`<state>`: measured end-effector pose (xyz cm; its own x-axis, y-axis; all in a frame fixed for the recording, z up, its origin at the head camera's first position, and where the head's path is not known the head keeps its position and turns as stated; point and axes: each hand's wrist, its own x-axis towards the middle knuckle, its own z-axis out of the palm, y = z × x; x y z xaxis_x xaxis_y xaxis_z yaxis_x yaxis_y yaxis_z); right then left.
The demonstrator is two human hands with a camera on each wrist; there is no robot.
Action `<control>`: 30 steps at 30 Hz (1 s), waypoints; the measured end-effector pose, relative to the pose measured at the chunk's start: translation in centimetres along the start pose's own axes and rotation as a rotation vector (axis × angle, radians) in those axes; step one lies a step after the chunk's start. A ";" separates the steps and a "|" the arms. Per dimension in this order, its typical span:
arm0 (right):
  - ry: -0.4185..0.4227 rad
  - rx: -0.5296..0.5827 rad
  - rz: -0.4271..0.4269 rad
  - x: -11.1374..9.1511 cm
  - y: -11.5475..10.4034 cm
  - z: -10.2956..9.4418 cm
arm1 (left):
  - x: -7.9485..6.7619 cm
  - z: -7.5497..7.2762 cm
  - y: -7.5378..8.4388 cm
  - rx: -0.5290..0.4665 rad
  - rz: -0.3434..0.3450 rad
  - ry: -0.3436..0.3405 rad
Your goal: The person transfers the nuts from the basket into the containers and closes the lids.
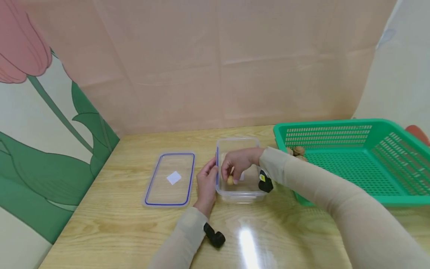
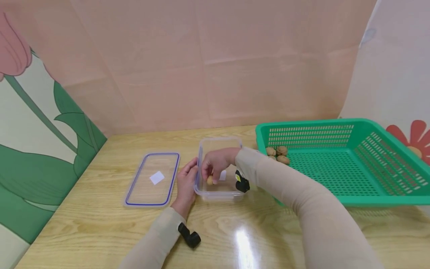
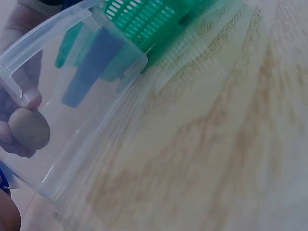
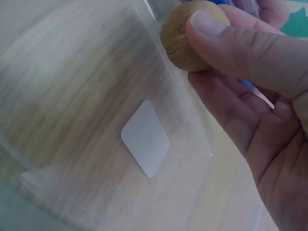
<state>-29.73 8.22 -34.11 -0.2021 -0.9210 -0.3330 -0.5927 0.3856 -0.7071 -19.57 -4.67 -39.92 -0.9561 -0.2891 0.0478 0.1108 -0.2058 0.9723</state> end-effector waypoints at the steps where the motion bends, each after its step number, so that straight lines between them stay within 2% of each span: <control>1: -0.005 0.002 0.012 0.1 0.1 0.0 | 0.0 0.0 0.0 0.003 -0.004 0.000; 4: -0.012 0.005 0.047 0.1 0.3 0.1 | 0.2 0.1 -0.4 0.011 -0.008 -0.002; 10: -0.013 -0.012 0.071 0.4 0.9 0.1 | 1.3 -0.1 -2.4 0.005 -0.014 0.007; 13: -0.013 -0.038 0.082 0.5 1.0 0.1 | 1.6 0.0 -3.0 0.003 -0.011 0.018; 20: -0.008 -0.073 0.107 0.5 1.2 0.0 | 1.4 0.2 -3.1 0.017 0.013 0.032; 24: -0.007 -0.075 0.098 0.5 1.2 -0.2 | 1.5 0.2 -3.1 0.022 0.005 0.034; 27: -0.008 -0.072 0.089 0.3 1.2 -0.6 | 1.6 0.2 -3.0 0.023 -0.002 0.041; 30: 0.027 -0.082 0.109 -0.1 1.2 -1.5 | 1.6 0.2 -3.0 0.020 0.002 0.046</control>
<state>-31.57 8.75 -34.01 -0.2885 -0.8756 -0.3875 -0.6278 0.4785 -0.6139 -21.48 -4.37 -42.70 -0.9424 -0.3321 0.0398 0.1071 -0.1866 0.9766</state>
